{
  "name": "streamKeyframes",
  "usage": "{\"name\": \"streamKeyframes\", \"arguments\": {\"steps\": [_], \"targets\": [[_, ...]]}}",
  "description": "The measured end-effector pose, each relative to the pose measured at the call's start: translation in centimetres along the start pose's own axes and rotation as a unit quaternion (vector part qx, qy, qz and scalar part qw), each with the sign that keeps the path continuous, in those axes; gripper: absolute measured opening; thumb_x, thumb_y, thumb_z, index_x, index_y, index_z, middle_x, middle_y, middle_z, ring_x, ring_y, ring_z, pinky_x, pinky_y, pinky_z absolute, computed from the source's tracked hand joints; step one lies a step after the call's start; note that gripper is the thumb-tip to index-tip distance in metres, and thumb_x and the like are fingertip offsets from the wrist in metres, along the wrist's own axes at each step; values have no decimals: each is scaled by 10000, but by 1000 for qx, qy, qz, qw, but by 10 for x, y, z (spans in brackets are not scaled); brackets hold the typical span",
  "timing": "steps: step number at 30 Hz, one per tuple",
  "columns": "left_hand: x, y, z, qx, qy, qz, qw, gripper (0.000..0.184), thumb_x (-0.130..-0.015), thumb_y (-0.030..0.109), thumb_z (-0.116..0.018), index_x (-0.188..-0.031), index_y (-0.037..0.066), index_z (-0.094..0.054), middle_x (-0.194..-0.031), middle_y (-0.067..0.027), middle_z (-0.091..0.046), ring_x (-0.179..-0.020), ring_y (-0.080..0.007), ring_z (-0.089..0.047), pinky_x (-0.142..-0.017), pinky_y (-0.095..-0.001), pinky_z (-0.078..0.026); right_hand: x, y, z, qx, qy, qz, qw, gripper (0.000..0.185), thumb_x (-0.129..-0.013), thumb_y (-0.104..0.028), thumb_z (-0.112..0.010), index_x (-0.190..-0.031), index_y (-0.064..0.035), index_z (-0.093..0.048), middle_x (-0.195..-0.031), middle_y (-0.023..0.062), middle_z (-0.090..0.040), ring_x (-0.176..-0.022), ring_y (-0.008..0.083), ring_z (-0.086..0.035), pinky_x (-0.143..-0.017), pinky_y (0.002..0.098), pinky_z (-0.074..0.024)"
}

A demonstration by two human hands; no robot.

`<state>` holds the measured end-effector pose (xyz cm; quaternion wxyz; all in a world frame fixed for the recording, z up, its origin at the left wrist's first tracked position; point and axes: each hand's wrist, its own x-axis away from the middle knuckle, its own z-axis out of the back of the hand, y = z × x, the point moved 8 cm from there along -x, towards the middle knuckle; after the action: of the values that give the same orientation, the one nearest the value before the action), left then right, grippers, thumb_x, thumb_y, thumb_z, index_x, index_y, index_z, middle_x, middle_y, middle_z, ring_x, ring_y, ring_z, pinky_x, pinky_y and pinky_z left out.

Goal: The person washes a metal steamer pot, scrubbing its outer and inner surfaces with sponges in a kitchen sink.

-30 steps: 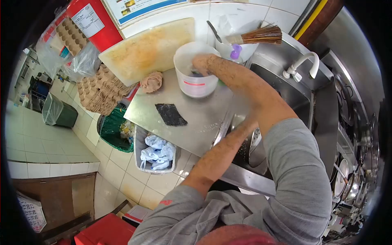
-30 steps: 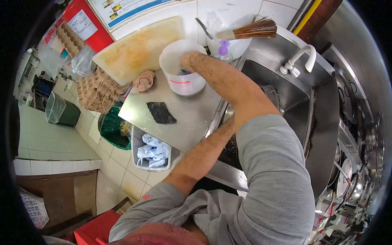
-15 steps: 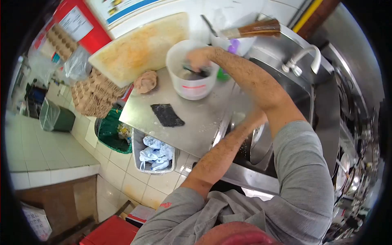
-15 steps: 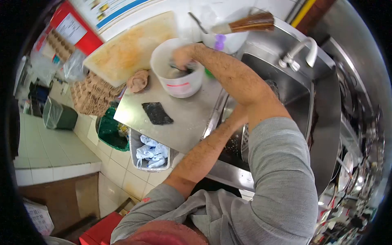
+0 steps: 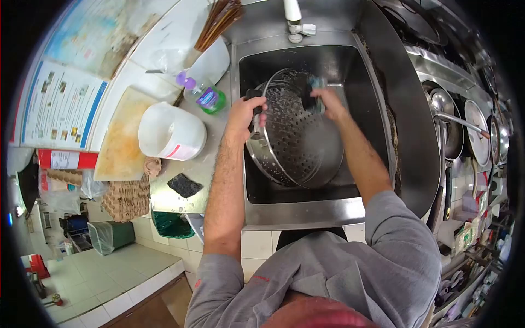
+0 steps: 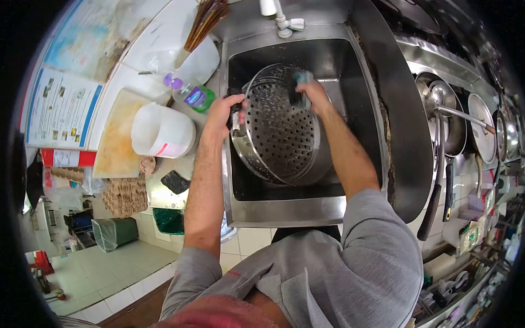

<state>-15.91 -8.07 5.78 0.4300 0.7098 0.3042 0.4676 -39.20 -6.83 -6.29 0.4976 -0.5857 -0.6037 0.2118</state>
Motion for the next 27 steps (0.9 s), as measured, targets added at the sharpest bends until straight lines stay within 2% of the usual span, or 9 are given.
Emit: {"name": "streamKeyframes", "arguments": {"steps": [3,10,13,16,18,19,21,24,27], "targets": [[5,3,-6,-82,32,-29,996,168,-825,161,-604,-746,33,-529,-594,-20,-505,-388,-88,-424,-344,-239,-336,46,29,-6,7,80,11,997,221,-779,-137,-603,-956,-6,-579,-927,86,-596,-854,199,-551,-781,320,-440],[16,2,-11,-100,93,-21,990,233,-825,181,-618,-660,61,-503,-552,1,-466,-356,-62,-359,-308,-231,-273,25,146,-157,-31,-110,285,952,235,-935,-251,-421,-980,-49,-532,-889,45,-525,-876,205,-514,-799,385,-408],[15,2,-9,-102,109,-1,989,201,-824,163,-614,-692,58,-505,-574,1,-470,-364,-58,-350,-312,-222,-267,-64,116,-97,273,-94,362,886,213,-890,-161,-462,-1041,-20,-515,-1016,136,-511,-983,281,-490,-851,405,-391],[14,2,-10,-82,101,4,991,164,-814,140,-618,-741,47,-504,-594,7,-468,-372,-51,-339,-311,-222,-265,-99,152,30,328,229,248,882,271,-869,-129,-486,-1099,9,-521,-1101,201,-518,-1059,326,-491,-875,445,-396],[14,4,-13,-86,103,0,991,157,-813,134,-616,-745,47,-505,-594,8,-467,-372,-50,-338,-312,-222,-266,-88,248,105,103,363,103,920,279,-886,-181,-484,-1082,14,-520,-1067,204,-544,-1064,318,-502,-856,453,-405],[15,5,-11,-89,112,0,990,149,-813,129,-614,-749,47,-506,-593,9,-465,-373,-49,-338,-313,-222,-267,-80,240,104,109,360,107,920,279,-886,-181,-484,-1082,14,-520,-1067,204,-544,-1064,318,-502,-856,453,-405],[15,3,-11,-76,99,0,992,133,-812,119,-607,-758,47,-509,-594,9,-464,-373,-49,-337,-315,-221,-269,-45,208,93,466,490,94,731,282,-877,-224,-505,-1022,14,-551,-1034,197,-570,-1011,299,-547,-812,433,-437],[16,5,-11,-86,89,-2,992,127,-810,113,-605,-757,46,-511,-587,8,-460,-372,-51,-341,-314,-220,-274,-187,219,38,448,274,111,843,194,-821,-169,-546,-947,-31,-597,-994,163,-599,-842,292,-602,-716,391,-478],[16,2,-12,-95,87,9,992,129,-806,105,-608,-749,47,-507,-578,10,-457,-372,-53,-347,-312,-221,-276,-72,83,-122,469,312,381,733,132,-769,-65,-539,-889,-21,-571,-909,172,-587,-819,338,-550,-734,405,-447]]}}
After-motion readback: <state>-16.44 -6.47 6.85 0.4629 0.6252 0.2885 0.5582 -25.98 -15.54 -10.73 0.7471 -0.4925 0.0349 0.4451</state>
